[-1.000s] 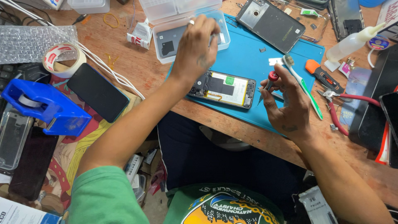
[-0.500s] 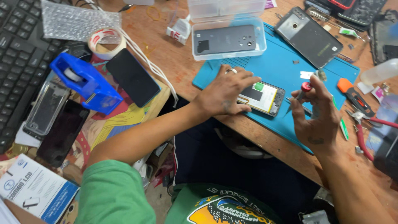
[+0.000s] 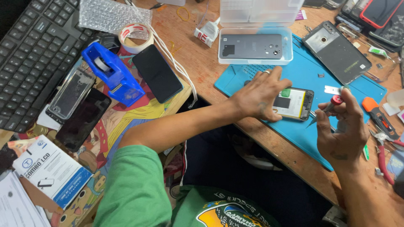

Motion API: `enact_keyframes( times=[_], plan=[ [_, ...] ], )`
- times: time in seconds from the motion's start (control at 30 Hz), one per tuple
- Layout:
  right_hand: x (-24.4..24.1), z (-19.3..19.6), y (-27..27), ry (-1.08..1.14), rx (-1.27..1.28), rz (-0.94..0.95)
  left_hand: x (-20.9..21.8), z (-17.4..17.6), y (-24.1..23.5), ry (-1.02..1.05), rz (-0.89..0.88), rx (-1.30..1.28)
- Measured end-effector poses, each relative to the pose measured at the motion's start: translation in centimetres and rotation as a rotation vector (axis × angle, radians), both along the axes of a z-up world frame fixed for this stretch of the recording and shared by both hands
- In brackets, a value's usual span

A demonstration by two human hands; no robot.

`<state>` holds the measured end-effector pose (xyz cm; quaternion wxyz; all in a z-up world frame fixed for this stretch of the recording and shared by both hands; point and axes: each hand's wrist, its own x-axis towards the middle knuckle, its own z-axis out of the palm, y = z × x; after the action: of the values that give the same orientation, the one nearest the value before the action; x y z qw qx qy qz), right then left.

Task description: The person uses a screwdriver to remove screws from a disassembled smartphone placed on a blue mat. They place the removed screws into a clear plastic container. The person continues to unscrew and remove additional screws from the phone's internal frame.

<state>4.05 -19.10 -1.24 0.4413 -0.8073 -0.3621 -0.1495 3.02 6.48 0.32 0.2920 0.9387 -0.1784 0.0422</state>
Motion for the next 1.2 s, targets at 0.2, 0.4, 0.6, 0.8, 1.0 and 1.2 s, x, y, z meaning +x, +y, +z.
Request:
enact_keyframes(
  times=[0.2,0.4,0.6,0.8,1.0,1.2],
  plan=[
    [0.2,-0.5,-0.1,-0.007,0.049,0.03,-0.1,0.2,-1.6,-0.112,0.118,-0.004],
    [0.8,-3.1,-1.9,0.192,0.024,-0.07,0.4,0.5,-3.6,0.069,0.214,-0.111],
    [0.1,-6.0,-3.3,0.431,0.033,-0.187,1.9,-0.9,-5.8,0.084,0.367,-0.286],
    [0.7,-7.1,-2.3,0.503,0.052,-0.182,3.0,-3.7,-7.4,0.148,0.446,-0.442],
    [1.3,-7.2,-0.7,0.554,0.055,-0.144,3.2,-5.9,-7.2,0.25,0.413,-0.583],
    [2.2,-7.0,0.5,0.632,0.061,-0.087,1.2,-7.0,-8.1,0.158,0.491,-0.728]
  ],
)
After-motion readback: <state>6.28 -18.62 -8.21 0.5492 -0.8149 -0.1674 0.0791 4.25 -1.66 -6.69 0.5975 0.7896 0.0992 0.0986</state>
